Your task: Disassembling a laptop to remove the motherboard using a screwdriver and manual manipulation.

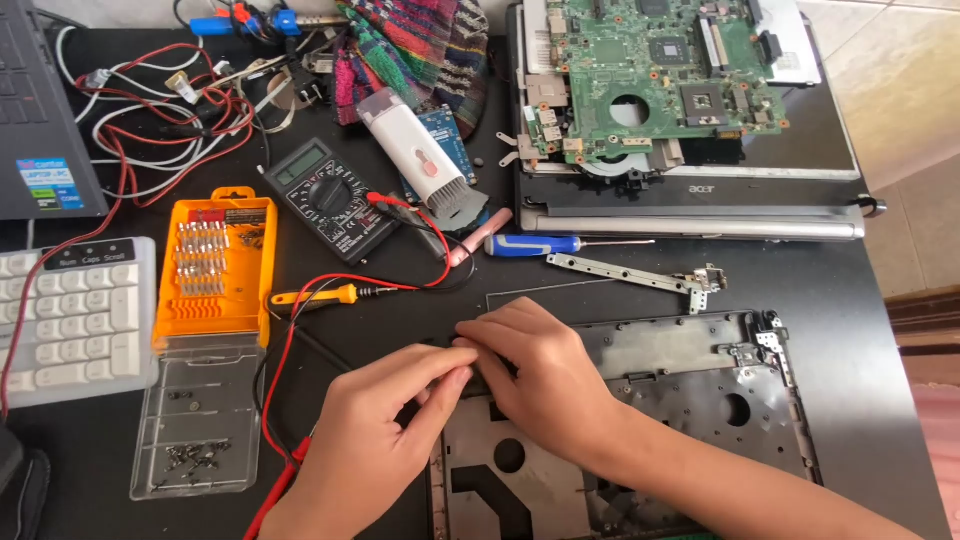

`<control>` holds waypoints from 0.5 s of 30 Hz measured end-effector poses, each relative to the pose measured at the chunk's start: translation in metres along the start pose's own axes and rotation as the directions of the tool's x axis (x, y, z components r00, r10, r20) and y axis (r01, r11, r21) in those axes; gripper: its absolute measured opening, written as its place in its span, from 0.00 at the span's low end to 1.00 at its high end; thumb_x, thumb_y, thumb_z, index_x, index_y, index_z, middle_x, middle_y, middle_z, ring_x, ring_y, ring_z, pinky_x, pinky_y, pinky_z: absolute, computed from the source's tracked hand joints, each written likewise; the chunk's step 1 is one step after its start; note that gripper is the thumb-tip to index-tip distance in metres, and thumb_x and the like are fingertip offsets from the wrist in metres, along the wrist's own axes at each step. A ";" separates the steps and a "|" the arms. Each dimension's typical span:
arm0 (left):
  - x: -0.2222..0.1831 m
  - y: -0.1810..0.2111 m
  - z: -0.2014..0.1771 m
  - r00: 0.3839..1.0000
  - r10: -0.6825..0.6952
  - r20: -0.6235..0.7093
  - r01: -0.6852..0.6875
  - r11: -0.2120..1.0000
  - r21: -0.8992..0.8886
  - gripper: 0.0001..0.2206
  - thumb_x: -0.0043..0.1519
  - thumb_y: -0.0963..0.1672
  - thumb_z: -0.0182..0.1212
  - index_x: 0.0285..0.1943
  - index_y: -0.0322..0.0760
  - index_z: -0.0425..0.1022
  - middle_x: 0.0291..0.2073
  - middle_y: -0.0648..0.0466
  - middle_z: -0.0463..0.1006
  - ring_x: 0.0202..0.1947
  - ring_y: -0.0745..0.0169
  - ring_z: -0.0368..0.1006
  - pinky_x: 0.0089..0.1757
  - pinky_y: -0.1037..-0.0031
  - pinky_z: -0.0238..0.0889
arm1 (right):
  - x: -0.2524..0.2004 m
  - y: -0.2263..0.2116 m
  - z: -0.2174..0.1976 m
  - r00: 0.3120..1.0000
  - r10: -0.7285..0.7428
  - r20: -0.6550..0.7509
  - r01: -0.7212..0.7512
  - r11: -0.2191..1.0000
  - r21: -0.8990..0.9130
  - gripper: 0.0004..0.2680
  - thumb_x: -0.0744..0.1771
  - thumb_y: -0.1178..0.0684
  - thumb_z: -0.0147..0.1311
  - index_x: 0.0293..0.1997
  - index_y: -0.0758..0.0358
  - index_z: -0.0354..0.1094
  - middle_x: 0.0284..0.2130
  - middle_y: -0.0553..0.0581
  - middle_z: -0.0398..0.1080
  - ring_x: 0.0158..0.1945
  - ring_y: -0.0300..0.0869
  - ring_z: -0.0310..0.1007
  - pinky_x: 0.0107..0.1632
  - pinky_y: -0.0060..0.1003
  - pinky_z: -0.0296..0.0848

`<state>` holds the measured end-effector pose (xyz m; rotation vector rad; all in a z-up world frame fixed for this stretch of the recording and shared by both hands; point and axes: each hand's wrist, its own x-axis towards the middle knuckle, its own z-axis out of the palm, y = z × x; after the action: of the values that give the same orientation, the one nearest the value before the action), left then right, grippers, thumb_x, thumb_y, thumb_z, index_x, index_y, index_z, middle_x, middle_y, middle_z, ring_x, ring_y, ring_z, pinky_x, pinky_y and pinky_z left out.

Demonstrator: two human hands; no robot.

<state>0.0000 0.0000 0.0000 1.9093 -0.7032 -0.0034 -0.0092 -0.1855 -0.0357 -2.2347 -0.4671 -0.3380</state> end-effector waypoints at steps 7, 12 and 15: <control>-0.015 -0.009 0.021 0.998 -0.061 -0.026 0.061 0.998 0.006 0.07 0.62 0.40 0.61 0.46 0.34 0.82 0.39 0.56 0.86 0.35 0.69 0.80 0.39 0.79 0.73 | -0.023 -0.013 -0.042 1.000 0.004 0.011 -0.004 0.999 0.037 0.06 0.68 0.61 0.52 0.47 0.72 0.74 0.49 0.66 0.76 0.51 0.57 0.77 0.53 0.46 0.77; -0.024 -0.012 0.034 0.991 -0.118 -0.055 0.121 0.990 0.065 0.07 0.60 0.43 0.64 0.44 0.39 0.84 0.39 0.57 0.86 0.32 0.72 0.79 0.30 0.81 0.70 | -0.064 0.004 -0.120 0.971 0.184 -0.153 -0.203 0.972 -0.117 0.06 0.65 0.61 0.59 0.43 0.61 0.79 0.43 0.55 0.81 0.45 0.40 0.83 0.51 0.32 0.79; -0.026 -0.011 0.043 0.989 -0.112 -0.092 0.127 0.975 0.180 0.08 0.56 0.42 0.68 0.44 0.41 0.85 0.40 0.60 0.85 0.34 0.68 0.77 0.38 0.79 0.71 | -0.099 0.037 -0.161 0.856 0.326 -0.400 -0.465 0.824 -0.323 0.05 0.67 0.63 0.61 0.44 0.62 0.79 0.40 0.52 0.80 0.37 0.35 0.77 0.48 0.29 0.74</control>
<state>-0.0299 -0.0205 -0.0367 2.1161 -0.5482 0.0653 -0.0956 -0.3528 0.0037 -2.5367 0.2915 -0.6157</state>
